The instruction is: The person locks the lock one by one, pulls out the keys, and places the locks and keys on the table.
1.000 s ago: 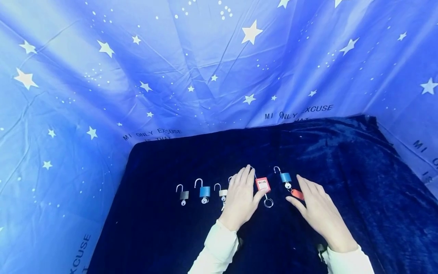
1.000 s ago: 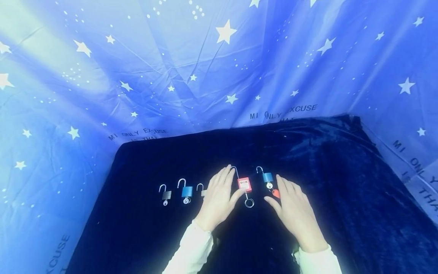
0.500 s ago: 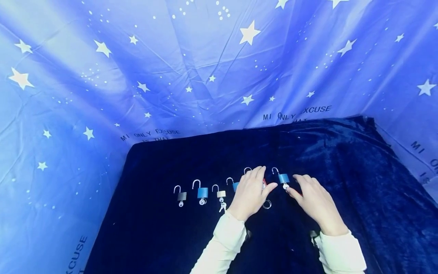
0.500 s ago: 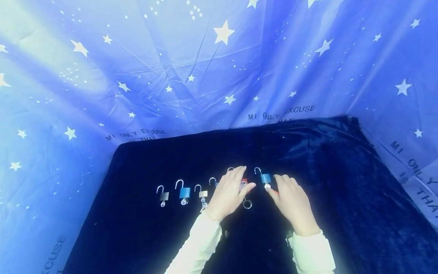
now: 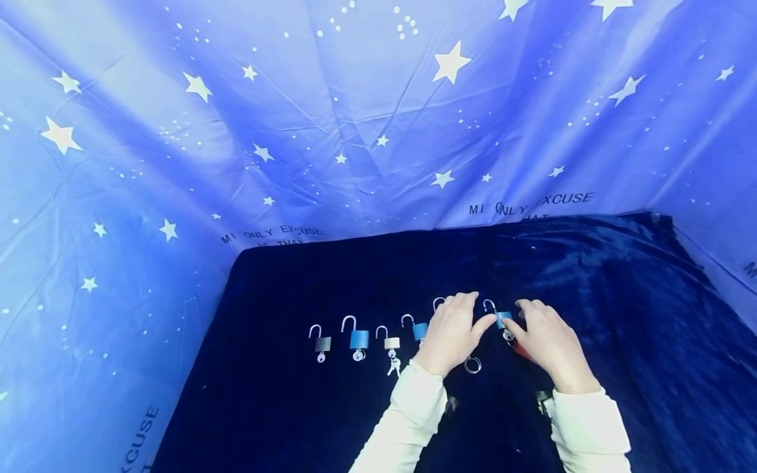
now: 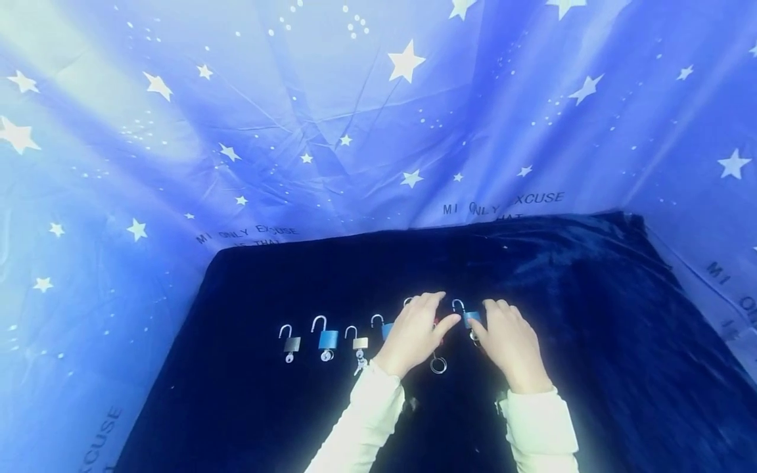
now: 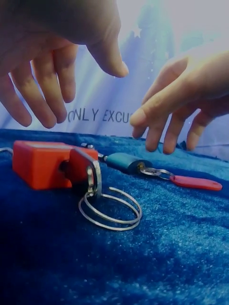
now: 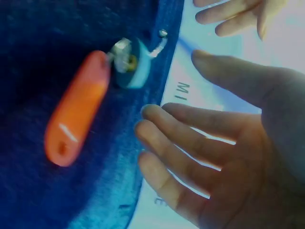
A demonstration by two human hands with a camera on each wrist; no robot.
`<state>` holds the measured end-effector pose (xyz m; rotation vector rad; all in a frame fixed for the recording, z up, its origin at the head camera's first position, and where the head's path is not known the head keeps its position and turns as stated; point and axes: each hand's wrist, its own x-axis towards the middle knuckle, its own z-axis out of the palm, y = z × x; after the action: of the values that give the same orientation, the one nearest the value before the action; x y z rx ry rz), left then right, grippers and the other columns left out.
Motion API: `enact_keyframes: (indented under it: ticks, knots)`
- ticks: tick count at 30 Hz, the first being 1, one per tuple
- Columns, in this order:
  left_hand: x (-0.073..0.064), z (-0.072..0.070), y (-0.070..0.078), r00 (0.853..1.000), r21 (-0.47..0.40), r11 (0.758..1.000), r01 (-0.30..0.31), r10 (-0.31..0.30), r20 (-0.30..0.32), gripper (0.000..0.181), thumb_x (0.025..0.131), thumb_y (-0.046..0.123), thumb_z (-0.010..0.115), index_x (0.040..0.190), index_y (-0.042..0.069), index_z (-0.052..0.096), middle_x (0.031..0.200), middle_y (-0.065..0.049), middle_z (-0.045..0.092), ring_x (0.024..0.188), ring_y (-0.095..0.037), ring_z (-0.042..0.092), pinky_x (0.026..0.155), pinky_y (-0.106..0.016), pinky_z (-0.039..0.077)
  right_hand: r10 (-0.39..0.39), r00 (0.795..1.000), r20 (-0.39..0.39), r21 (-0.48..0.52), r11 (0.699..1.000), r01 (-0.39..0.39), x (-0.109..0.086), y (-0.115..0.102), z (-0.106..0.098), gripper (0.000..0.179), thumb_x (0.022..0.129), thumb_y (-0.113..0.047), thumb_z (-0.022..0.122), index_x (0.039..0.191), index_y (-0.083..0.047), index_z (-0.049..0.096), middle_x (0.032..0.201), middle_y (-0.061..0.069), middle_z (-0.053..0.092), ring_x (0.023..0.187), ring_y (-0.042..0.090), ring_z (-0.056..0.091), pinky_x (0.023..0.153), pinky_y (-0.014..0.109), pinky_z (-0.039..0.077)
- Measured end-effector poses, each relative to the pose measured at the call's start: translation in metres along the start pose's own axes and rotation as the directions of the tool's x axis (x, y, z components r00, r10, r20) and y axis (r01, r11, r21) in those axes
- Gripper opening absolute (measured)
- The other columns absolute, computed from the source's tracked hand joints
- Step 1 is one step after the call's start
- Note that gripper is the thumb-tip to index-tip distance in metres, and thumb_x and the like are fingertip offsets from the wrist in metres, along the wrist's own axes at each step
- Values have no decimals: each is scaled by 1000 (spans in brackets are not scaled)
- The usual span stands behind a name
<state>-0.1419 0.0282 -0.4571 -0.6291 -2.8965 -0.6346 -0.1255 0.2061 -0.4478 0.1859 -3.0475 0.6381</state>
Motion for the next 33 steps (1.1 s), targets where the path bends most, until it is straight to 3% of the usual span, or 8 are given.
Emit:
enact_keyframes:
  ticks: [12,18,26,33]
  knots:
    - [5,12,-6,994,34,997,69,-71,81,49,101,48,50,133,12,61,128,3,66,117,-12,61,101,-26,46,7,998,67,12,1000,-8,11,8,21,37,90,-27,70,104,7,64,88,19,60,78,36,60,65,57,49]
    - [9,16,-5,994,54,998,35,-40,101,42,101,46,52,126,15,65,117,6,70,109,-9,64,94,-23,48,4,999,50,26,1000,-5,14,13,25,35,88,-25,72,101,6,63,88,20,61,78,38,62,66,58,49]
    - [14,21,0,993,50,998,31,-36,109,40,100,45,54,123,16,68,114,6,71,106,-7,66,92,-21,50,79,994,75,159,983,-90,11,22,20,34,86,-23,76,98,5,61,82,13,68,77,33,66,66,54,50]
    - [17,19,-2,987,7,996,84,-84,136,41,101,42,54,130,15,65,125,6,68,116,-6,62,99,-20,46,109,981,158,221,965,-143,15,21,20,32,88,-29,73,92,2,62,78,6,69,72,19,64,66,43,50]
